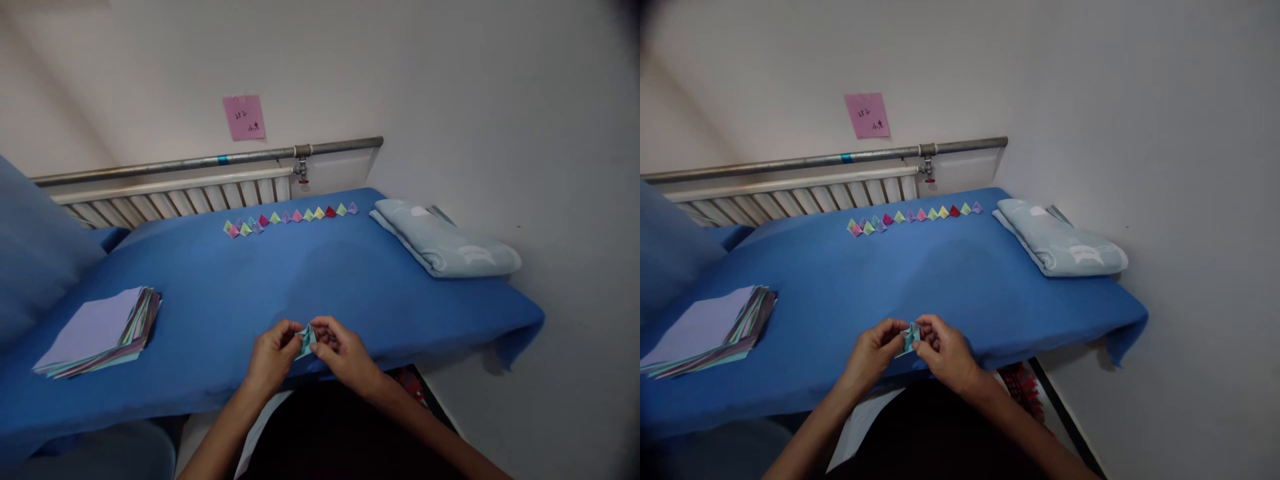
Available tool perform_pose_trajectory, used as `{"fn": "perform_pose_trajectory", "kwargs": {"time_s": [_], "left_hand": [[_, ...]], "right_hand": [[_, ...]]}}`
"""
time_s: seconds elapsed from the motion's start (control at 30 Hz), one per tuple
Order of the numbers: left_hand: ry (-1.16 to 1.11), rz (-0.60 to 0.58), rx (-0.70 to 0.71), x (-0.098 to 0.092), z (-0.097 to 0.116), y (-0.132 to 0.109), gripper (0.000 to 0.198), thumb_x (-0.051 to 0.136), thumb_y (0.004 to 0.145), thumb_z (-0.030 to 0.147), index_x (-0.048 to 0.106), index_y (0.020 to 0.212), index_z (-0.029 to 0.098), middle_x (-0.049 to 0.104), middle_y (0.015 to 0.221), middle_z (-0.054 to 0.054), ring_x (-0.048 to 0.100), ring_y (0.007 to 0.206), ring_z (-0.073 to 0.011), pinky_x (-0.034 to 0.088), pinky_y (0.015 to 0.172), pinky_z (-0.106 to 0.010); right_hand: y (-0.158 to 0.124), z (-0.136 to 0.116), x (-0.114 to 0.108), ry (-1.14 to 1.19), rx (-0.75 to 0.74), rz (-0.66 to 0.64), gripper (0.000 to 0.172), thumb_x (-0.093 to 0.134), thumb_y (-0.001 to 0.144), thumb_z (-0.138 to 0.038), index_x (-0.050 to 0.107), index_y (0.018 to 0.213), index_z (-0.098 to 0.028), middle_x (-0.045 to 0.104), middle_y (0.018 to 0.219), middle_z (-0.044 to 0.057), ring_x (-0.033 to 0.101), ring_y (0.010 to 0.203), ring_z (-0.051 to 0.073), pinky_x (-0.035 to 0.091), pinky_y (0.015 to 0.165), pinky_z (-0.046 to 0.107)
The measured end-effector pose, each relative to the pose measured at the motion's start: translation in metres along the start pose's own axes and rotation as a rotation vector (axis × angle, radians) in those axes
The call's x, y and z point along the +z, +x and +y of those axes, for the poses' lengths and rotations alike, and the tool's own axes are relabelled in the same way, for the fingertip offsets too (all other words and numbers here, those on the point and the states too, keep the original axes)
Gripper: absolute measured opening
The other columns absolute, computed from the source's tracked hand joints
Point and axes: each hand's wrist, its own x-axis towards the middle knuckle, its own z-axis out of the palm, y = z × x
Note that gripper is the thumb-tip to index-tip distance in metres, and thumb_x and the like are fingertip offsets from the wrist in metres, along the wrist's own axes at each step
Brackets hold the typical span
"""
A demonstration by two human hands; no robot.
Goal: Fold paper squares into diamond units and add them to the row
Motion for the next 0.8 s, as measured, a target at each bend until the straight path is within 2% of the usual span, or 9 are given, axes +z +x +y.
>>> {"fn": "perform_pose_trajectory", "kwargs": {"time_s": [0.07,0.13,0.2,0.3,0.53,0.8], "left_hand": [[-0.001,0.025,0.013,0.002,0.002,-0.001,0.022,0.059,0.074,0.037,0.066,0.083,0.018,0.067,0.077,-0.002,0.058,0.070,-0.0147,0.043,0.067,-0.026],[-0.011,0.046,0.020,0.004,0.002,-0.002,0.023,0.058,0.076,0.039,0.065,0.082,0.018,0.066,0.075,-0.001,0.057,0.067,-0.0140,0.043,0.065,-0.025],[-0.011,0.066,0.016,0.006,0.001,-0.002,0.023,0.056,0.077,0.040,0.063,0.080,0.018,0.064,0.070,0.000,0.056,0.063,-0.0129,0.042,0.061,-0.024],[0.034,0.079,0.024,0.008,-0.001,-0.002,0.022,0.054,0.078,0.039,0.060,0.077,0.018,0.062,0.066,0.001,0.054,0.059,-0.0127,0.041,0.057,-0.023],[0.257,0.115,0.224,0.010,0.000,-0.001,0.017,0.050,0.082,0.028,0.065,0.087,0.021,0.068,0.083,-0.002,0.060,0.074,-0.0152,0.044,0.068,-0.026],[0.338,0.137,0.278,0.014,-0.007,-0.002,0.017,0.046,0.083,0.020,0.063,0.087,0.021,0.066,0.082,-0.002,0.060,0.074,-0.0152,0.044,0.069,-0.027]], "right_hand": [[0.000,0.000,0.002,-0.046,0.030,0.045,0.029,0.060,0.074,-0.024,0.057,0.103,-0.020,0.062,0.081,0.001,0.057,0.068,0.013,0.047,0.063,0.025],[0.001,0.000,0.003,-0.096,0.033,0.073,0.023,0.058,0.076,-0.024,0.058,0.099,-0.020,0.062,0.078,0.001,0.056,0.066,0.012,0.047,0.061,0.025],[0.002,-0.001,0.003,-0.144,-0.010,0.076,0.015,0.053,0.081,-0.024,0.060,0.093,-0.021,0.063,0.076,0.000,0.057,0.066,0.013,0.046,0.061,0.025],[0.003,-0.002,0.002,-0.224,-0.094,0.089,0.014,0.048,0.084,-0.021,0.062,0.087,-0.022,0.063,0.072,0.000,0.058,0.066,0.014,0.044,0.059,0.024],[0.001,0.000,0.002,-0.335,-0.147,0.073,0.018,0.045,0.085,-0.016,0.061,0.087,-0.022,0.062,0.069,-0.001,0.055,0.063,0.013,0.041,0.057,0.023],[0.002,0.003,0.003,-0.362,-0.175,0.051,0.018,0.043,0.083,-0.014,0.059,0.086,-0.021,0.063,0.074,0.000,0.056,0.066,0.014,0.042,0.063,0.025]]}}
